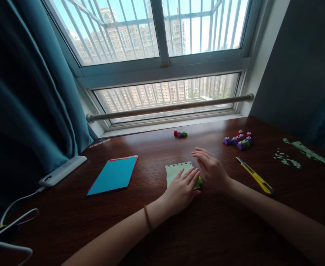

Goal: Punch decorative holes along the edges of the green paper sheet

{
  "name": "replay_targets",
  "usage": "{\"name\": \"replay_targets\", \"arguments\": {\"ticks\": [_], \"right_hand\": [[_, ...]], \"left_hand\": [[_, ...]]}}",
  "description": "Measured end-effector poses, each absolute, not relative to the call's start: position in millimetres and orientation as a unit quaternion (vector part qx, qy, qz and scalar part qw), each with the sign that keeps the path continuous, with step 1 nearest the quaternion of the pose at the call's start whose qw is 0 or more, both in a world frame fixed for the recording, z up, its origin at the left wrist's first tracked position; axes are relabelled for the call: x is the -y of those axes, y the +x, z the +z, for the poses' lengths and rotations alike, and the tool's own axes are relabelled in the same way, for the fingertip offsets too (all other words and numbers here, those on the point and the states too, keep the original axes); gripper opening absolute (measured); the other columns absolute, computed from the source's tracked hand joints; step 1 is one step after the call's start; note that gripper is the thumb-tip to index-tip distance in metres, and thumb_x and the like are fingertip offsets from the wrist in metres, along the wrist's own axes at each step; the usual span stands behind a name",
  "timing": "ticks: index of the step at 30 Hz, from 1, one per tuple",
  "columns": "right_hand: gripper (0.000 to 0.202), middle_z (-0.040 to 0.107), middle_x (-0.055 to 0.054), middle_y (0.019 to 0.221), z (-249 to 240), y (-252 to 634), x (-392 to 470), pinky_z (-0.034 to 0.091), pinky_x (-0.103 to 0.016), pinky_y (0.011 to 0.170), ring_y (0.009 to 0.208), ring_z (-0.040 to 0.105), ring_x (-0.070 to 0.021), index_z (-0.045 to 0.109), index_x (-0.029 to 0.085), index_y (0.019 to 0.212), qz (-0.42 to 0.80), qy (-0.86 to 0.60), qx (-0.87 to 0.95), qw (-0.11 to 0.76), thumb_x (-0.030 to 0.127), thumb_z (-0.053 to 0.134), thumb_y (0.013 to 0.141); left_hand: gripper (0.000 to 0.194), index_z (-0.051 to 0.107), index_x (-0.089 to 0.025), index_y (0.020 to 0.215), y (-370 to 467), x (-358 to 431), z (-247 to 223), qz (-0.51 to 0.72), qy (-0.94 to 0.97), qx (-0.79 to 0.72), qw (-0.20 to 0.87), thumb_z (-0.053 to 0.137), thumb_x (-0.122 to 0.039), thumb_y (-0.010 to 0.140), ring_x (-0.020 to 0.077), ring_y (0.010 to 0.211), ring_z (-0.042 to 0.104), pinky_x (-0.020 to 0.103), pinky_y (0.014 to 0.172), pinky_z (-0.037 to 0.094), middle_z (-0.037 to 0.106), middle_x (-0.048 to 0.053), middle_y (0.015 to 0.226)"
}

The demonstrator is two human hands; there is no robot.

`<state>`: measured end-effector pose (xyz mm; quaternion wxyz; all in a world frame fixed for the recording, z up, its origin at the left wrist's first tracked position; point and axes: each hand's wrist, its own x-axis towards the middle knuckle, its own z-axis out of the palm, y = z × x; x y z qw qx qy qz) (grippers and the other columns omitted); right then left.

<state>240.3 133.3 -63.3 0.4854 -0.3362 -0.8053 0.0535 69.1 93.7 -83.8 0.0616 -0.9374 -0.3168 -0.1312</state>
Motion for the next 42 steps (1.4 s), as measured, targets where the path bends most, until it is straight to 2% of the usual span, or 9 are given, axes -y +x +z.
{"name": "replay_targets", "arguments": {"ticks": [4,7,10,13,17,21,30,42], "right_hand": [[0.024,0.059,-0.009,0.096,-40.4,201.5,-155.4,0.04,-0.033,0.09,0.101,0.05,-0.0189,0.056,0.014,0.096,0.056,-0.399,0.744,0.534,0.014,0.033,0.089],[0.024,0.059,-0.01,0.097,-42.4,170.5,-164.6,0.036,-0.032,0.093,0.108,0.045,-0.0208,0.055,0.012,0.1,0.032,-0.429,0.761,0.486,0.012,0.035,0.087],[0.024,0.059,-0.01,0.097,-57.1,152.8,-165.6,0.034,-0.03,0.094,0.111,0.042,-0.0207,0.055,0.011,0.101,0.015,-0.435,0.801,0.412,0.011,0.035,0.087],[0.021,0.06,-0.008,0.087,-69.6,149.1,-165.3,0.039,-0.026,0.081,0.092,0.052,-0.0183,0.056,0.014,0.09,0.032,-0.471,0.809,0.351,0.014,0.034,0.089],[0.022,0.06,-0.006,0.078,-72.6,151.0,-166.0,0.038,-0.024,0.067,0.076,0.054,-0.0169,0.054,0.016,0.082,0.023,-0.506,0.803,0.313,0.018,0.034,0.09],[0.024,0.059,-0.005,0.074,-70.9,150.7,-165.4,0.034,-0.025,0.059,0.067,0.053,-0.0161,0.053,0.016,0.079,0.005,-0.53,0.798,0.289,0.021,0.033,0.091],[0.026,0.059,-0.004,0.072,-72.6,151.3,-165.2,0.032,-0.025,0.058,0.066,0.054,-0.0155,0.052,0.017,0.079,-0.012,-0.566,0.774,0.283,0.025,0.031,0.092],[0.027,0.061,-0.007,0.074,-69.1,148.1,-163.6,0.035,-0.025,0.057,0.068,0.057,-0.0179,0.055,0.016,0.079,0.004,-0.565,0.786,0.25,0.027,0.033,0.091]], "left_hand": [[0.043,0.039,-0.011,0.125,72.8,-92.0,-83.4,-0.146,-0.931,0.332,0.039,0.044,-0.032,0.087,0.0245,0.126,0.03,0.044,0.104,0.023,0.042,0.013,0.131],[0.038,0.046,-0.012,0.119,74.8,-89.9,-81.2,-0.15,-0.927,0.344,0.015,0.049,-0.029,0.085,0.0268,0.118,0.04,0.046,0.103,0.026,0.052,0.013,0.119],[0.043,0.043,-0.012,0.123,74.5,-89.0,-81.4,-0.155,-0.927,0.341,-0.015,0.051,-0.028,0.084,0.0274,0.121,0.037,0.044,0.103,0.027,0.049,0.014,0.124],[0.045,0.04,-0.013,0.127,72.7,-89.5,-83.5,-0.16,-0.926,0.338,-0.046,0.048,-0.028,0.085,0.0266,0.123,0.033,0.042,0.104,0.025,0.043,0.014,0.13],[0.043,0.042,-0.013,0.127,71.9,-89.8,-83.3,-0.16,-0.923,0.344,-0.071,0.045,-0.03,0.087,0.0273,0.121,0.036,0.043,0.104,0.025,0.044,0.013,0.129],[0.041,0.042,-0.015,0.126,74.2,-86.8,-80.5,-0.153,-0.917,0.362,-0.068,0.042,-0.03,0.088,0.0288,0.122,0.035,0.048,0.105,0.018,0.046,0.013,0.127],[0.035,0.049,-0.019,0.121,72.0,-85.9,-86.1,-0.159,-0.912,0.371,-0.068,0.038,-0.029,0.09,0.0263,0.122,0.034,0.05,0.107,0.008,0.052,0.01,0.122],[0.029,0.053,-0.021,0.115,71.7,-89.8,-93.6,-0.185,-0.915,0.354,-0.051,0.04,-0.023,0.089,0.0265,0.118,0.04,0.051,0.104,0.016,0.054,0.009,0.119]]}}
